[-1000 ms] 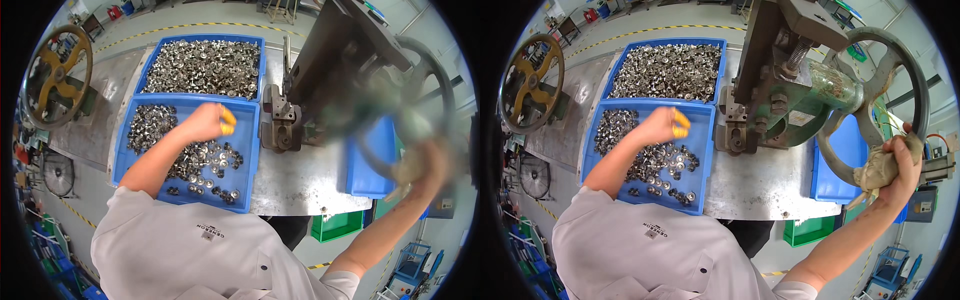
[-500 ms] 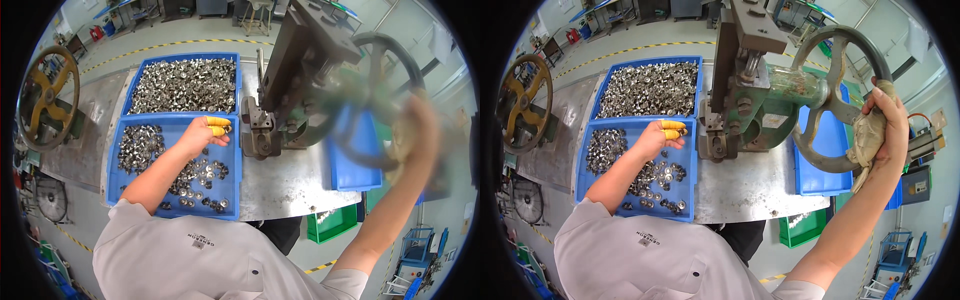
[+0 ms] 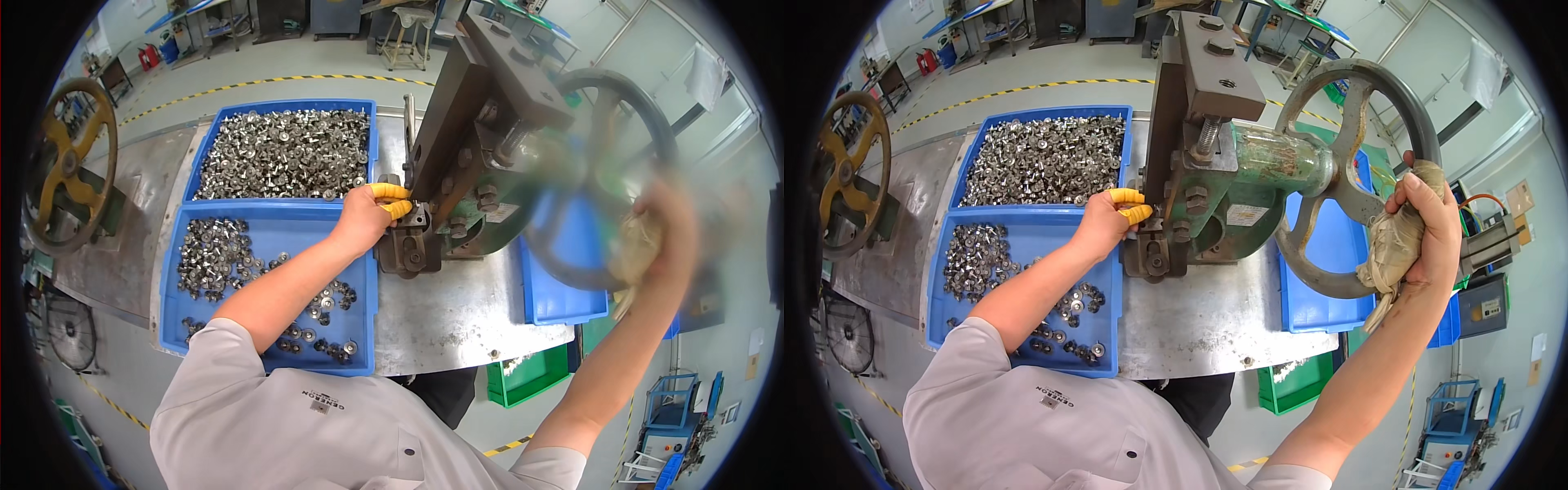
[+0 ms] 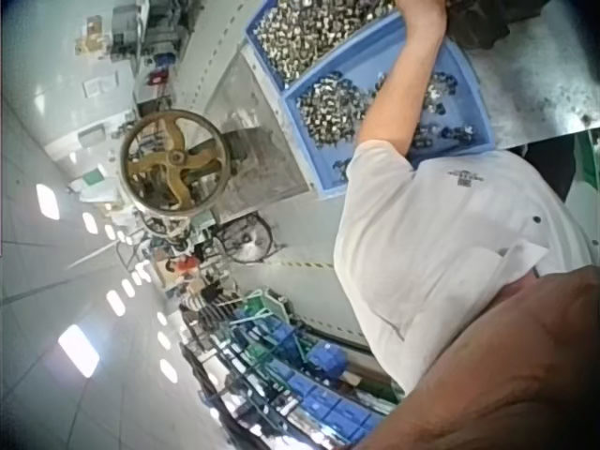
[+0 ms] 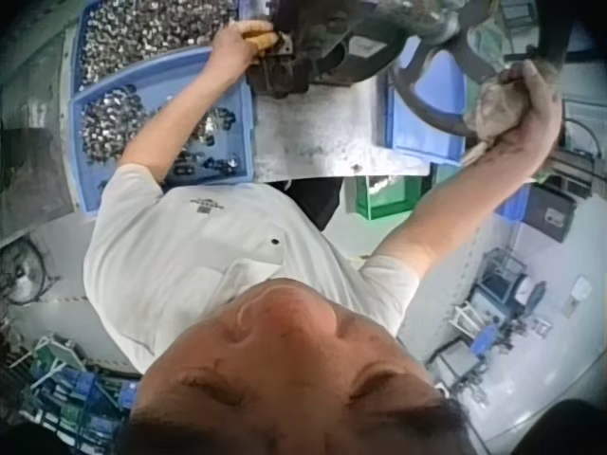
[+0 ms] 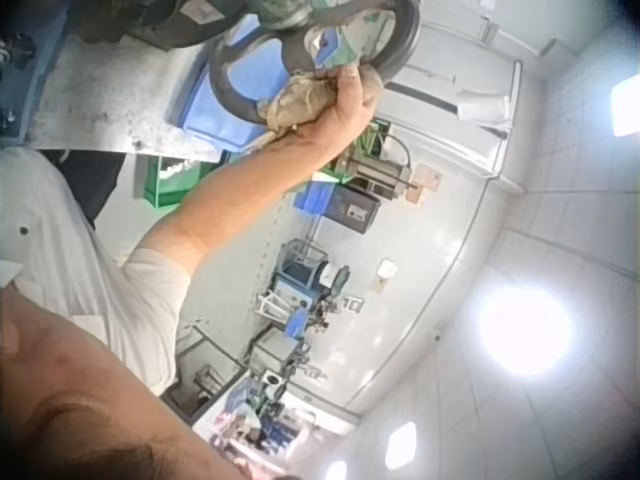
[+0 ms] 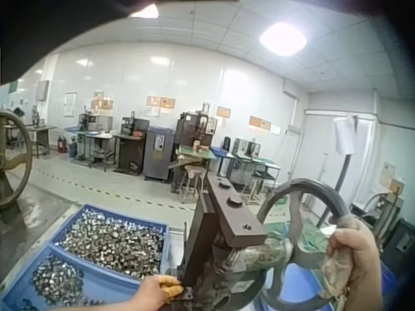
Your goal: The person operates a manual press machine, picking metal components from a tray by hand, placing them into the machine fixture, and rotating the handwheel to press each piece.
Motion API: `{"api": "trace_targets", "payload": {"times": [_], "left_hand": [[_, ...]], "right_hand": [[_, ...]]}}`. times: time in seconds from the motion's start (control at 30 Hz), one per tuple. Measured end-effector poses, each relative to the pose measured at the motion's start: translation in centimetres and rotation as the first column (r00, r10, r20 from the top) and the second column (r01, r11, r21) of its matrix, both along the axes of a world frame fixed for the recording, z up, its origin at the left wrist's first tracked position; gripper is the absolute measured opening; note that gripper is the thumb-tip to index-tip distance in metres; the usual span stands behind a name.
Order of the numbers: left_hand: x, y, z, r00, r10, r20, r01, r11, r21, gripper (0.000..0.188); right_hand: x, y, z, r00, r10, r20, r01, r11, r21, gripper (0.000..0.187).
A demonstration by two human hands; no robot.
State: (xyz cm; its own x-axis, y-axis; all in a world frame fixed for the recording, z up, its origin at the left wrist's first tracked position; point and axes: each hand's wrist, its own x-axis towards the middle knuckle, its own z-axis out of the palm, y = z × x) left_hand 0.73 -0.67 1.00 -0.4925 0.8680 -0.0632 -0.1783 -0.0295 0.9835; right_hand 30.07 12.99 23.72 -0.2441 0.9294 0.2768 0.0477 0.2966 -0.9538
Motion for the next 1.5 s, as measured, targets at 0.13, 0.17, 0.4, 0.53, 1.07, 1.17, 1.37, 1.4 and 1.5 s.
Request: {"api": "trace_targets", "payload": {"times": [0.13, 0.17, 0.4, 0.53, 1.07, 1.17, 1.37, 1.4, 1.5], "left_hand": [[0.4, 0.2, -0.1, 0.99, 0.04, -0.133, -0.044, 0.999, -0.031, 0.016], [0.5, 0.3, -0.1, 0.983, 0.054, -0.178, -0.062, 0.997, -0.039, 0.018], [0.3, 0.3, -0.2, 0.973, 0.042, -0.229, -0.052, 0.998, -0.041, 0.012], [-0.3, 0.2, 0.0, 0.939, 0.006, -0.343, -0.035, 0.996, -0.078, 0.01], [-0.6, 1.0, 0.6, 0.913, -0.043, -0.405, 0.029, 0.999, -0.04, 0.011], [-1.5, -0.4, 1.6, 0.789, 0.031, -0.614, -0.095, 0.993, -0.072, 0.013], [-6.6, -4.8, 1.0, 0.731, 0.03, -0.682, -0.189, 0.969, -0.159, 0.022], [-7.0, -6.5, 0.7, 0.657, -0.123, -0.743, -0.116, 0.958, -0.262, 0.023], [-6.6, -10.5, -1.0, 0.465, -0.402, -0.789, -0.039, 0.881, -0.472, 0.02]], "right_hand": [[0.0, -0.2, 0.6, 0.999, -0.029, 0.022, 0.029, 1.0, -0.004, 0.043], [0.0, -0.2, 0.8, 0.999, -0.037, 0.028, 0.037, 0.999, -0.004, 0.043], [-1.0, -0.3, 2.3, 0.997, -0.044, 0.071, 0.044, 0.999, -0.001, 0.04], [-1.7, -0.2, 3.0, 0.993, -0.015, 0.117, 0.015, 1.0, 0.002, 0.038], [2.2, -1.5, -19.0, 0.848, -0.008, -0.53, 0.207, 0.925, 0.317, 0.034], [2.4, -2.0, -13.5, 0.918, -0.162, -0.362, 0.227, 0.963, 0.144, 0.032], [3.3, -1.9, -5.5, 0.982, -0.188, 0.003, 0.188, 0.98, 0.061, 0.038], [3.2, -1.4, -5.0, 0.988, -0.153, 0.008, 0.152, 0.987, 0.052, 0.039], [2.7, -0.2, -3.5, 0.998, -0.062, 0.014, 0.061, 0.997, 0.045, 0.043]]}}
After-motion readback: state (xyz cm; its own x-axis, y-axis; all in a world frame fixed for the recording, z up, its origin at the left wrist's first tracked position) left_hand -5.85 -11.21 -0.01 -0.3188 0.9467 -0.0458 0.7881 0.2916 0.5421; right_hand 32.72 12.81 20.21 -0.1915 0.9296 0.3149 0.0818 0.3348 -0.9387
